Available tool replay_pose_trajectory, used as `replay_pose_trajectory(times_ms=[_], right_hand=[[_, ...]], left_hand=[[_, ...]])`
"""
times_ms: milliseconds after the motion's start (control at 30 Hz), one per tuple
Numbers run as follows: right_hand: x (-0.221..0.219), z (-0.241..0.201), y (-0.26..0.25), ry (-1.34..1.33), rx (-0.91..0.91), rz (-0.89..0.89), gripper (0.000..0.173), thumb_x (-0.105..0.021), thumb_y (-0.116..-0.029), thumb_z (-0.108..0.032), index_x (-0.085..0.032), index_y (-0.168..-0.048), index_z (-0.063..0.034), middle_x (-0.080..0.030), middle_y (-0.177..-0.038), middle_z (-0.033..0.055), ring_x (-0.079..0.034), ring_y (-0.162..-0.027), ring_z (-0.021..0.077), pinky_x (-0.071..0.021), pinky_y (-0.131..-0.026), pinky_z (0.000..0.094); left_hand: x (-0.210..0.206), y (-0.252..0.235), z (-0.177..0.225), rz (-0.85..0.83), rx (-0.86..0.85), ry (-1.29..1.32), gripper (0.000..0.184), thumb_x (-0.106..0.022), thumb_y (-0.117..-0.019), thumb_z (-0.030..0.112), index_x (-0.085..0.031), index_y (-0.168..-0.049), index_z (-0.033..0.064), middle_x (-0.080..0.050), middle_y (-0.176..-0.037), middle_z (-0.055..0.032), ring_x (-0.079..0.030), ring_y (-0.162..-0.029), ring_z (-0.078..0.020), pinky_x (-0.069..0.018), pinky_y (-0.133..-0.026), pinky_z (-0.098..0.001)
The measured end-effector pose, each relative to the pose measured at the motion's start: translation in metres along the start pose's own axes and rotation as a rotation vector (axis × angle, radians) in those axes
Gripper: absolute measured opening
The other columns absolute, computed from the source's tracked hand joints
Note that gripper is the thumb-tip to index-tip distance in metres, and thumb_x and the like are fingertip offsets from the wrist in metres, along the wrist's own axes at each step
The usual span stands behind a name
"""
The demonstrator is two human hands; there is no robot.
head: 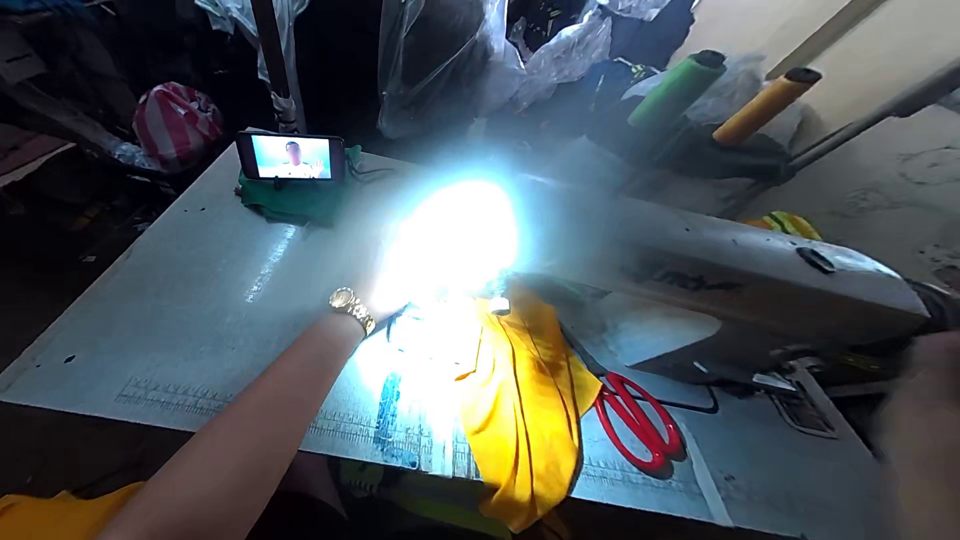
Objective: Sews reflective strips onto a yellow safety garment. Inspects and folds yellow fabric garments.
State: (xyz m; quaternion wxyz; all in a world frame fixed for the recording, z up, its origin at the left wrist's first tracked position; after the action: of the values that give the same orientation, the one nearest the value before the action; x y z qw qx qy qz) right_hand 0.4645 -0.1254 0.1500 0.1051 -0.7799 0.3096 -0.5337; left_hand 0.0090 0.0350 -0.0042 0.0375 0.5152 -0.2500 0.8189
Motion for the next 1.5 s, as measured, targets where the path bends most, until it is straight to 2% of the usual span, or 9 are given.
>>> replay_pose_trajectory(times_ms=[100, 167, 333, 433, 633, 867, 1033, 1133, 1500], right_hand=[[-0.062, -0.067, 0.097, -0.011, 0.058, -0.506, 0.054, -0.064, -0.0987, -0.037, -0.058, -0.127, 0.0090, -0.068, -0.093, 0.0275, -0.069, -0.080, 0.0380, -0.0568, -0.073, 0.0576], [-0.106, -0.118, 0.130, 0.116, -0.066, -0.832, 0.059, -0.066, -0.0970, -0.041, -0.056, -0.136, 0.0020, -0.071, -0.105, 0.0266, -0.070, -0.098, 0.0432, -0.0532, -0.085, 0.0631], [-0.167, -0.150, 0.093, -0.264, 0.175, -0.451, 0.036, -0.064, -0.0995, -0.011, -0.057, -0.131, 0.0046, -0.070, -0.112, 0.0200, -0.070, -0.101, 0.0292, -0.0574, -0.091, 0.0488], [-0.149, -0.144, 0.067, -0.120, 0.368, -0.282, 0.052, -0.065, -0.0986, -0.015, -0.050, -0.144, 0.0038, -0.062, -0.132, 0.0288, -0.064, -0.119, 0.0448, -0.0516, -0.099, 0.0620], [-0.097, -0.035, 0.097, 0.370, 0.020, -0.682, 0.044, -0.058, -0.1025, -0.020, -0.058, -0.135, 0.0098, -0.055, -0.132, 0.0395, -0.056, -0.122, 0.0570, -0.0437, -0.101, 0.0695], [-0.082, -0.046, 0.118, 0.289, 0.053, -0.768, 0.056, -0.071, -0.0855, -0.011, -0.057, -0.136, 0.0088, -0.056, -0.131, 0.0382, -0.059, -0.115, 0.0571, -0.0431, -0.094, 0.0741], [-0.111, -0.131, 0.175, -0.850, -0.302, -1.435, 0.046, -0.051, -0.1033, -0.054, -0.056, -0.121, -0.0126, -0.061, -0.089, -0.0044, -0.059, -0.068, 0.0041, -0.0510, -0.059, 0.0210], [-0.147, -0.189, 0.204, -1.513, -0.622, -1.779, 0.075, -0.057, -0.0804, -0.084, -0.066, -0.109, -0.0156, -0.063, -0.091, -0.0009, -0.062, -0.074, 0.0094, -0.0531, -0.064, 0.0235], [-0.172, -0.236, 0.191, -1.392, -0.779, -1.541, 0.052, -0.034, -0.1066, -0.055, -0.056, -0.093, -0.0097, -0.057, -0.070, -0.0013, -0.057, -0.052, 0.0035, -0.0498, -0.047, 0.0157]], left_hand=[[-0.006, -0.022, 0.006, -0.274, 0.105, -0.086, 0.050, -0.055, -0.1010, 0.031, -0.055, -0.144, 0.0067, -0.052, -0.150, -0.0184, -0.047, -0.141, -0.0335, -0.0371, -0.115, -0.0508], [-0.024, -0.029, 0.007, -0.422, 0.103, -0.167, 0.047, -0.053, -0.1033, 0.032, -0.058, -0.142, 0.0065, -0.052, -0.150, -0.0184, -0.046, -0.140, -0.0352, -0.0341, -0.115, -0.0523], [0.008, -0.023, -0.011, -0.275, 0.473, 0.049, 0.036, -0.064, -0.0995, 0.025, -0.066, -0.127, 0.0026, -0.065, -0.129, -0.0219, -0.059, -0.124, -0.0398, -0.0400, -0.108, -0.0584], [0.052, -0.005, -0.038, -0.172, 0.646, -0.042, 0.036, -0.061, -0.1022, 0.029, -0.064, -0.128, 0.0025, -0.062, -0.133, -0.0244, -0.059, -0.123, -0.0441, -0.0411, -0.103, -0.0667], [0.082, 0.036, -0.060, -0.091, 0.698, -0.044, 0.051, -0.072, -0.0935, 0.044, -0.064, -0.129, 0.0089, -0.061, -0.130, -0.0233, -0.060, -0.119, -0.0437, -0.0464, -0.096, -0.0658], [0.082, 0.062, -0.020, -0.064, 0.169, -0.047, 0.023, -0.069, -0.0955, 0.016, -0.072, -0.116, 0.0056, -0.067, -0.121, -0.0174, -0.063, -0.115, -0.0376, -0.0526, -0.092, -0.0550], [0.062, 0.075, -0.030, -0.047, 0.190, -0.003, 0.015, -0.067, -0.0998, 0.018, -0.074, -0.105, 0.0064, -0.069, -0.106, -0.0156, -0.066, -0.106, -0.0364, -0.0517, -0.091, -0.0551], [0.061, 0.074, -0.034, 0.008, 0.194, 0.024, 0.012, -0.067, -0.0989, 0.015, -0.074, -0.102, 0.0058, -0.070, -0.101, -0.0147, -0.067, -0.103, -0.0338, -0.0535, -0.089, -0.0523], [0.067, 0.082, -0.034, -0.020, 0.190, 0.075, 0.013, -0.066, -0.0991, 0.015, -0.075, -0.102, 0.0064, -0.069, -0.103, -0.0145, -0.066, -0.104, -0.0344, -0.0521, -0.091, -0.0529]])
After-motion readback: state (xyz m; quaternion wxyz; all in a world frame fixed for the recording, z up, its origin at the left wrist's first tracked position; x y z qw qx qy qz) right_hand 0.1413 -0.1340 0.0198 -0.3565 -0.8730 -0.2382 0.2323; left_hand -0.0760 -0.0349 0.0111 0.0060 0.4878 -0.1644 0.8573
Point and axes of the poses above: each hand's wrist, its own y-axis away from the middle knuckle, its own x-axis out of the back of the hand, z = x × y, the point moved 3 cm from there along -y, towards the middle knuckle
